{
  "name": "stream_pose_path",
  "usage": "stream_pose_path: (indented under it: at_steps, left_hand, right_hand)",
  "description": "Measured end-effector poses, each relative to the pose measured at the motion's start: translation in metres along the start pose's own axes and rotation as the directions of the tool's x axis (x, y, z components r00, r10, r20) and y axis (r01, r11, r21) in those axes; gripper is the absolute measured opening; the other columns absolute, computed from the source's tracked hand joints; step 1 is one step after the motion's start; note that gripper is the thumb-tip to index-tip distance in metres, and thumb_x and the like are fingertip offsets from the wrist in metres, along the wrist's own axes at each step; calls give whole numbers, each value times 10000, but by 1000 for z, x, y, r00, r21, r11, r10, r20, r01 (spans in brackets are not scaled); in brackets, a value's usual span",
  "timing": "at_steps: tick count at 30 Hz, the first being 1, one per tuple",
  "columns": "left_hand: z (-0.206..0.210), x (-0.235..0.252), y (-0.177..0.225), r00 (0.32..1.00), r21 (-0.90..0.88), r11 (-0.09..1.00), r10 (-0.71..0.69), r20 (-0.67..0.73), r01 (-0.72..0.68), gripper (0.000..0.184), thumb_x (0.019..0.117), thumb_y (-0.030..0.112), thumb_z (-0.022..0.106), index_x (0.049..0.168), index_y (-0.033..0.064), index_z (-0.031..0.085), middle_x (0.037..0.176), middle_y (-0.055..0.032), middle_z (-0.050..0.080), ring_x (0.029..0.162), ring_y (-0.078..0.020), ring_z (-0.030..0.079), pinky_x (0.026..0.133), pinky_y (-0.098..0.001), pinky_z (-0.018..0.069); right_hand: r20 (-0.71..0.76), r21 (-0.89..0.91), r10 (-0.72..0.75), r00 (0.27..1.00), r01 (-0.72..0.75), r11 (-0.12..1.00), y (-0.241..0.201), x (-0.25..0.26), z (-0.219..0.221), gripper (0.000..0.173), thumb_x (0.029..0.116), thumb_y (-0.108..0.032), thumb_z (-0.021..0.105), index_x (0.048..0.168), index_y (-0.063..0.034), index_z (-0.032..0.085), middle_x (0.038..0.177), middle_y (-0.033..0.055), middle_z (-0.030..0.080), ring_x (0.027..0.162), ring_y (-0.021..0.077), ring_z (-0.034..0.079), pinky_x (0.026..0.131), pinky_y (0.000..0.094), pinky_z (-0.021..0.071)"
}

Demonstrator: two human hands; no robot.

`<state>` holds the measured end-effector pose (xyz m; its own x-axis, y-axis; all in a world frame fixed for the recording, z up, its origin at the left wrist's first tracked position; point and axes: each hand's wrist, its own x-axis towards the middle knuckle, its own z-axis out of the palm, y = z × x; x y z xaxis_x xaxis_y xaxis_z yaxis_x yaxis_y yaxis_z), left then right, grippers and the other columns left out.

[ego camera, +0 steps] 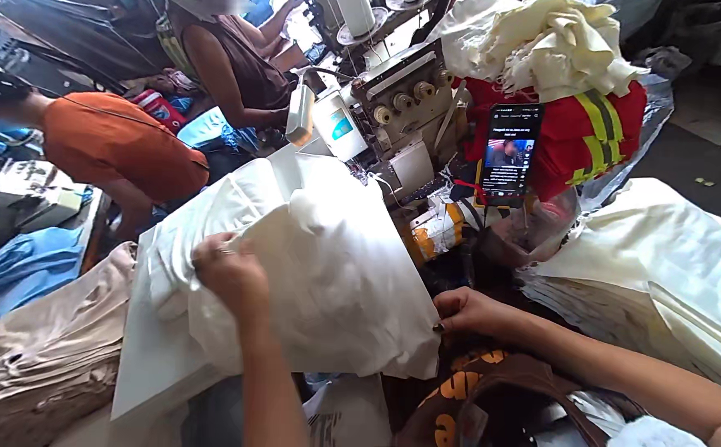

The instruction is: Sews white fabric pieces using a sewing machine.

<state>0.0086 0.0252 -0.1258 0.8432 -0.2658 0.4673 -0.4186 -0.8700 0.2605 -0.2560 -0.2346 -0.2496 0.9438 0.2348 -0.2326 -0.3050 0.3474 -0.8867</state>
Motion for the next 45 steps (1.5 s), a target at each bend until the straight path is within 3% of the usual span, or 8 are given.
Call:
stream_pose_path:
  at_steps: [4,12,18,32,35,38,43,45]
  left_hand:
    - [49,-54,92,915,-71,915,387,-116,-396,308,1042,298,577,1182,72,732,1386,-230,603,1399,-475,446,1163,-674,259]
    - [37,-83,90,983,-330,938,52,-175,-108,170,970,106,661,1064,-7,746,1160,-226,696,1169,-361,625,1038,-461,462]
    - [49,-98,139,911,-47,910,410,-48,-412,317,1029,303,579,1254,152,742,1447,-242,570,1419,-551,390,1137,-754,190]
    - [72,-54,156,926,123,917,377,34,-378,374,1050,186,518,1395,220,660,1617,-143,410,1551,-433,204,1177,-752,55]
    - [65,-73,145,891,-105,888,453,35,-448,513,1062,498,443,1475,223,571,1649,-160,338,1564,-434,132,1203,-717,36]
    - [74,-105,135,851,-289,817,525,17,-499,933,868,778,561,1569,192,375,1650,-149,333,1564,-385,171,1221,-662,66]
    - [122,-99,119,851,-9,873,474,-224,-489,405,1020,88,551,1421,141,561,1502,-80,563,1489,-300,393,1216,-597,207]
    - [121,-82,118,849,-17,886,438,-295,-463,355,1002,13,552,1307,148,675,1400,-63,647,1431,-301,472,1211,-565,258]
  right_hand:
    - [-30,-69,-6,1000,4,998,-9,-5,0,243,919,27,683,1162,17,680,930,44,733,775,109,710,735,310,621]
    - [-32,-65,-26,999,24,998,-6,-9,-8,235,928,17,681,1164,18,677,943,42,728,787,98,712,741,305,627]
    - [29,-110,-73,997,75,991,-14,-8,-2,334,925,27,676,1257,-5,655,981,42,735,825,93,715,761,306,625]
    - [-65,-51,-194,979,190,980,-43,10,-6,427,928,-1,670,1347,-3,591,955,44,741,750,129,726,685,319,642]
    - [-112,-90,-215,970,206,974,-59,34,-13,400,926,6,654,1322,21,596,983,46,738,764,109,717,686,304,633]
    - [-166,-140,-213,963,190,972,-80,57,-19,347,923,13,635,1269,36,613,941,16,716,772,48,682,718,246,599]
    - [-274,-132,-227,935,197,972,-105,90,-21,338,926,72,640,1246,8,552,764,76,697,597,121,662,600,276,588]
    - [-299,-132,-305,904,277,952,-110,104,-24,387,916,94,642,1264,-25,523,755,98,696,552,145,655,546,281,579]
